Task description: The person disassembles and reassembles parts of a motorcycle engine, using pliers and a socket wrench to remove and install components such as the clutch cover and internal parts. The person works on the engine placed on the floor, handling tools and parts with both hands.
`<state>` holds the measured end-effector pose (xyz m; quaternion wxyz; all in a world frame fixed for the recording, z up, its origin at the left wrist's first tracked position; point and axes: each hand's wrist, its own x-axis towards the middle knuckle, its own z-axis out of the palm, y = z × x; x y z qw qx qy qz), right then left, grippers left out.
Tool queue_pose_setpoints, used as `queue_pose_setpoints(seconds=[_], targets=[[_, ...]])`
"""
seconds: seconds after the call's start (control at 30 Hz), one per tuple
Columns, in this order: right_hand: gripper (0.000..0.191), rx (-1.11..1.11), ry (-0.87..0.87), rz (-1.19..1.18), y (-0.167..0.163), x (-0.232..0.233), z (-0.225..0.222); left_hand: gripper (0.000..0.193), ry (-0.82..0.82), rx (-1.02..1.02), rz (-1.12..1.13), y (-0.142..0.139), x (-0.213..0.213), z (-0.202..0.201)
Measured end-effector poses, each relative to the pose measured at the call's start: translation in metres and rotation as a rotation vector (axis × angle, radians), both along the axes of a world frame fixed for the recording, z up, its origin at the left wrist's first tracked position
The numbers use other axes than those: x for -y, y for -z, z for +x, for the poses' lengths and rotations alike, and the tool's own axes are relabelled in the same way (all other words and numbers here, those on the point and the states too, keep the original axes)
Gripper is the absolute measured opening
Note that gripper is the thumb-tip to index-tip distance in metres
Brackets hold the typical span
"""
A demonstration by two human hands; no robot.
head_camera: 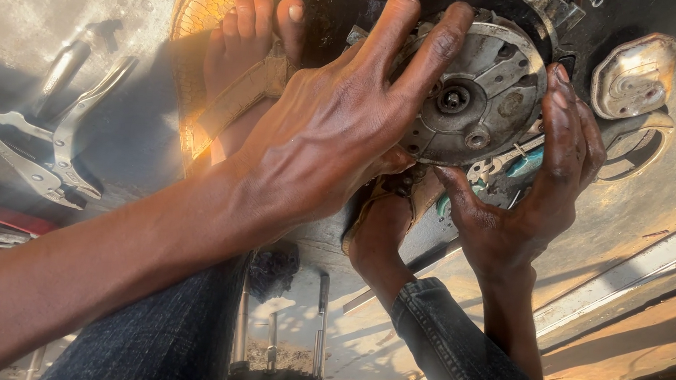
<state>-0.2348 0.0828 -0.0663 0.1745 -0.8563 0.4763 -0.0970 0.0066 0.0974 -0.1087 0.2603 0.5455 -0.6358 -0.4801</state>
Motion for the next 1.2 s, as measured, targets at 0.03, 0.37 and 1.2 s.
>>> queue_pose_setpoints(seconds=[0.03,0.37,1.2], targets=[[0.089,-0.021,-0.003,-0.018,0.0,0.0,-0.001,0.11,-0.044,-0.024,-0.062,0.002,0.0,-0.001],[0.084,-0.076,-0.002,-0.123,0.018,0.004,-0.008,0.118,-0.006,0.286,0.001,-0.004,0.015,0.015],[0.042,0.665,0.638,0.702,-0.011,0.039,0.016,0.096,-0.143,-0.301,0.253,0.011,0.041,0.01]])
